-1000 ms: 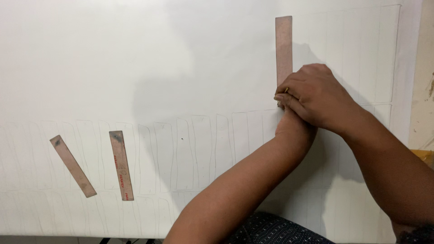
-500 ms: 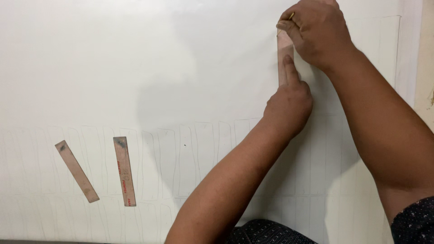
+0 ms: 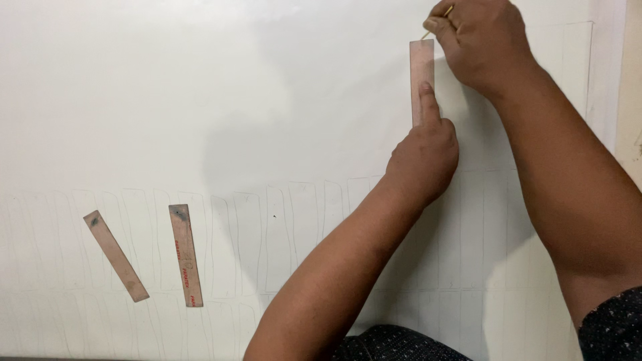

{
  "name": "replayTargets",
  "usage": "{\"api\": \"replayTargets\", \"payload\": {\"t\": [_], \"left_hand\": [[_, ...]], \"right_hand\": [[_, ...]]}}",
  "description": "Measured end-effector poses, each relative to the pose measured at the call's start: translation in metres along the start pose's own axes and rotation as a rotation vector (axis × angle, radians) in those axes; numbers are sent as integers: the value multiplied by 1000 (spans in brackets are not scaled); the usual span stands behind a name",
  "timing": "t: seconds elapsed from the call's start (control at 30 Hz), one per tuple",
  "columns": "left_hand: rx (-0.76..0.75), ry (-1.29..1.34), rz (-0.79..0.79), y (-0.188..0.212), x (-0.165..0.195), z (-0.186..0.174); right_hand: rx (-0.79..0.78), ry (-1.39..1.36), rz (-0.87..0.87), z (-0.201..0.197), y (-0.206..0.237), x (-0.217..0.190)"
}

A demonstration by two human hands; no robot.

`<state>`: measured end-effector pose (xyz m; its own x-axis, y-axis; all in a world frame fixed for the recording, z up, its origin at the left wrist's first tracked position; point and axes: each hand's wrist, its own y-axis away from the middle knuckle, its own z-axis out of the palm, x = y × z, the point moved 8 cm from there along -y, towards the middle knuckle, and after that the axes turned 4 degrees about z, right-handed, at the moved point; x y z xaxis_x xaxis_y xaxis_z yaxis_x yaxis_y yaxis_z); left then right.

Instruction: The person uses a ruler and a pencil to draw straight vertical lines on a large white sheet of paper laid on a table. They repeatedly position the ruler and draw lines, occasionally moving the ruler to new positions.

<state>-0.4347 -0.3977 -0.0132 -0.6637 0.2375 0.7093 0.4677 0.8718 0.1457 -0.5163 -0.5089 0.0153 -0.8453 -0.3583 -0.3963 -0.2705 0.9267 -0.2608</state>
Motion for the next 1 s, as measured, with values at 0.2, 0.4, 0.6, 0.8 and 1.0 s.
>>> {"api": "replayTargets", "payload": {"t": [0.2,0.4,0.6,0.8,1.0], "left_hand": [[55,10,77,10,-6,1],[131,-89,253,44,-5,10],[198,-79,293,55,-14,19],[382,-37,216,68,-49,-18],[243,-267,261,69,-45,-24]], "right_hand": [[-77,-51,126,-3,0,8],[-313,74,369,20,0,13],[-403,-89,449,-1,-7,10],[-1,-379,250,-88,18,-20],[-205,-185,459,-23,40,-6]]}}
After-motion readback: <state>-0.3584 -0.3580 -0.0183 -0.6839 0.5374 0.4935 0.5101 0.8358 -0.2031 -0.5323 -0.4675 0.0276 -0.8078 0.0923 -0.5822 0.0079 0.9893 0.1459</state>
